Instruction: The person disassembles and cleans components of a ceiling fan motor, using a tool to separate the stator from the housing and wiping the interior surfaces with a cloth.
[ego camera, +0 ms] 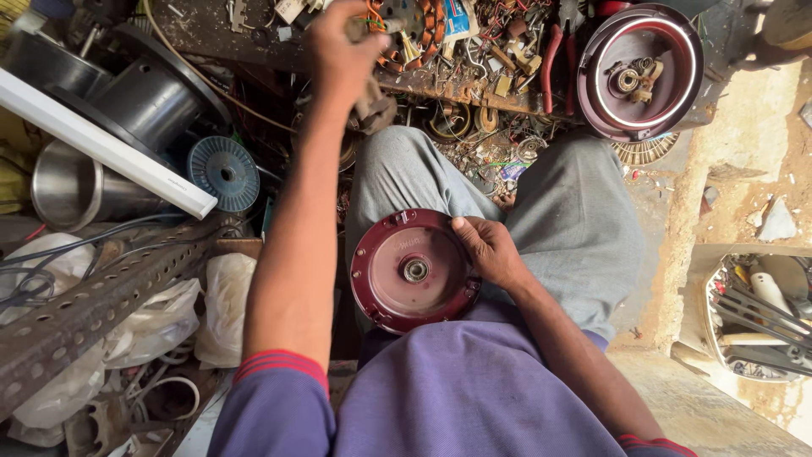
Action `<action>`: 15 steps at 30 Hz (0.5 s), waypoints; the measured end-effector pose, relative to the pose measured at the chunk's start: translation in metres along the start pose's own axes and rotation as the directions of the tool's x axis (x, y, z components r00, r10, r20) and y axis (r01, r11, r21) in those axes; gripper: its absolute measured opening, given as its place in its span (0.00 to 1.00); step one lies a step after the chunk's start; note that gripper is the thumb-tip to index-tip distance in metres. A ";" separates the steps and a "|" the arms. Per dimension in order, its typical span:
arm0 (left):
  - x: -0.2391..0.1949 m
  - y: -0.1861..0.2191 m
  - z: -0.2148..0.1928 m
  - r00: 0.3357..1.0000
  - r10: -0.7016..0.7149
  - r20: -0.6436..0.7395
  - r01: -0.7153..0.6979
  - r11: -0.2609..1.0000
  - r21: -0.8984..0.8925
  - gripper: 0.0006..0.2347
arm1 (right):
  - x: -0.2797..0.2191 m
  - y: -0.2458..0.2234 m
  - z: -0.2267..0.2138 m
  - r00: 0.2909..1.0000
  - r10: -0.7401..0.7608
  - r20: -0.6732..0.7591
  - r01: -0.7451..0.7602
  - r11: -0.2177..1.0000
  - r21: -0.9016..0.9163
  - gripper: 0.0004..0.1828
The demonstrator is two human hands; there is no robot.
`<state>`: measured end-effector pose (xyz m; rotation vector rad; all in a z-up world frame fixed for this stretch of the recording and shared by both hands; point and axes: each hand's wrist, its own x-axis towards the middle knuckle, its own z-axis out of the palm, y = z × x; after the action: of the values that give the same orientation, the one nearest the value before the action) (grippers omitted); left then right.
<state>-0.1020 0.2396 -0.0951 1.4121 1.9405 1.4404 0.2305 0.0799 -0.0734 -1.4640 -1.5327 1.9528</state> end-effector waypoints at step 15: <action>-0.163 0.126 -0.115 0.949 -0.210 0.233 0.305 0.791 -0.531 0.14 | 0.052 -0.037 0.004 0.937 -0.239 -0.255 0.282 0.948 0.149 0.20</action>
<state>-0.0503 0.0394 0.0185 0.9139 1.3702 1.5328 0.1905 0.1292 -0.0704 -1.2866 -1.3286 1.6527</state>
